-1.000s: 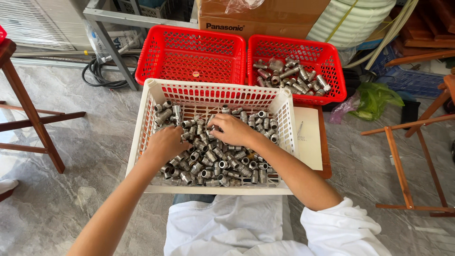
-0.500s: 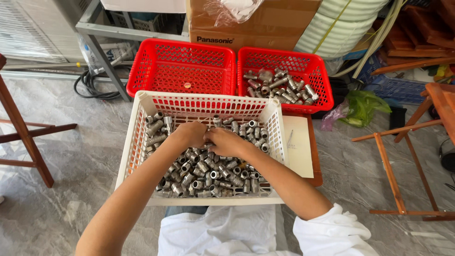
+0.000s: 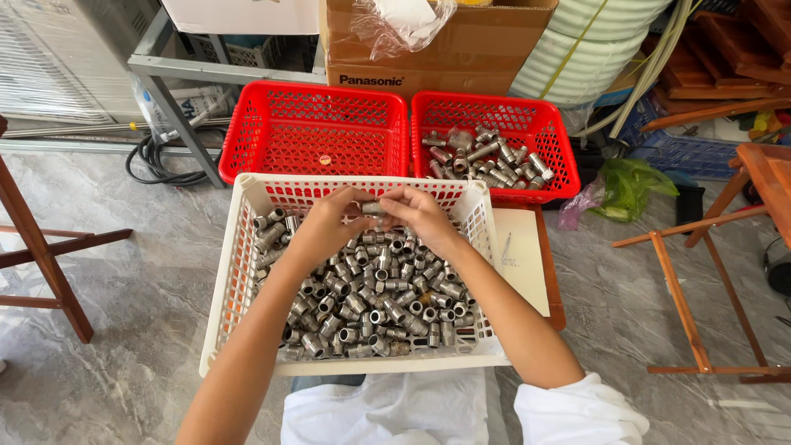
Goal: The person sits on the floor and repeatedly picks up small cylindrical metal parts from a white basket, inspects them by turning them over in both hands, and writes on a notepad with a pen. The person continues this cycle of handling parts and writing notes.
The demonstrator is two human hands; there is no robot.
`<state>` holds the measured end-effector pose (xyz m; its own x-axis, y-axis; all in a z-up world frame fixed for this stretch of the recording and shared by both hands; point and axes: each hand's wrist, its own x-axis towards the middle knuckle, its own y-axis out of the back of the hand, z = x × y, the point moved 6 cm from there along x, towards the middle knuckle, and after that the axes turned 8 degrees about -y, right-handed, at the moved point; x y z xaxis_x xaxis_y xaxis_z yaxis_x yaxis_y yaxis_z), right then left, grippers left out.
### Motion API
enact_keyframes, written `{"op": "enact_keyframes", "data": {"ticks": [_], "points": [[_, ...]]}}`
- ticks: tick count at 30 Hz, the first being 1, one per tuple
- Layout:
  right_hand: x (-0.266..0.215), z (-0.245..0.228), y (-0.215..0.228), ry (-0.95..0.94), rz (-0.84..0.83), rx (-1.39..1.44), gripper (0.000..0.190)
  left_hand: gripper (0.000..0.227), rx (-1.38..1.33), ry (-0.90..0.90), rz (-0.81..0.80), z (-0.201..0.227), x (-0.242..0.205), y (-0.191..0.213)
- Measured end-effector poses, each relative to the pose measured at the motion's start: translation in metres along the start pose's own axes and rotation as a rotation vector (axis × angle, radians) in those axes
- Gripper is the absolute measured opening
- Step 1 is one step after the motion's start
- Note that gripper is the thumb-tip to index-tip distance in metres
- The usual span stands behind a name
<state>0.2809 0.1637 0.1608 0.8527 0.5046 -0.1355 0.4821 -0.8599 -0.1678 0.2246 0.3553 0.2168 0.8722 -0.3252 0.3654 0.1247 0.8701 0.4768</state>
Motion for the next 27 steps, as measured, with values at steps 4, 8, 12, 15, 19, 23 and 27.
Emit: {"op": "enact_keyframes", "data": {"ticks": [4,8,12,15,19,23,27], "points": [[-0.004,-0.001,-0.001,-0.008,0.003,0.157,0.023,0.04,0.139,-0.136,0.06,0.019,-0.004,-0.005],[-0.002,0.002,0.0,0.003,-0.003,0.168,0.021,0.037,0.198,-0.174,0.108,0.021,-0.005,-0.006],[-0.007,-0.009,-0.013,-0.082,-0.054,0.186,0.038,0.036,0.224,-0.233,0.194,0.017,-0.007,-0.004],[-0.016,-0.016,-0.028,-0.156,-0.097,0.268,0.053,0.034,0.264,-0.303,0.219,0.032,-0.007,-0.002],[-0.006,0.01,-0.033,-0.213,-0.149,0.418,0.064,0.035,0.298,-0.345,0.251,0.04,-0.008,-0.005],[-0.019,-0.005,-0.05,-0.246,-0.188,0.581,0.058,0.038,0.301,-0.37,0.247,0.042,-0.008,-0.009],[-0.024,-0.012,-0.055,-0.258,-0.186,0.627,0.058,0.039,0.308,-0.384,0.239,0.041,-0.008,-0.012]]}}
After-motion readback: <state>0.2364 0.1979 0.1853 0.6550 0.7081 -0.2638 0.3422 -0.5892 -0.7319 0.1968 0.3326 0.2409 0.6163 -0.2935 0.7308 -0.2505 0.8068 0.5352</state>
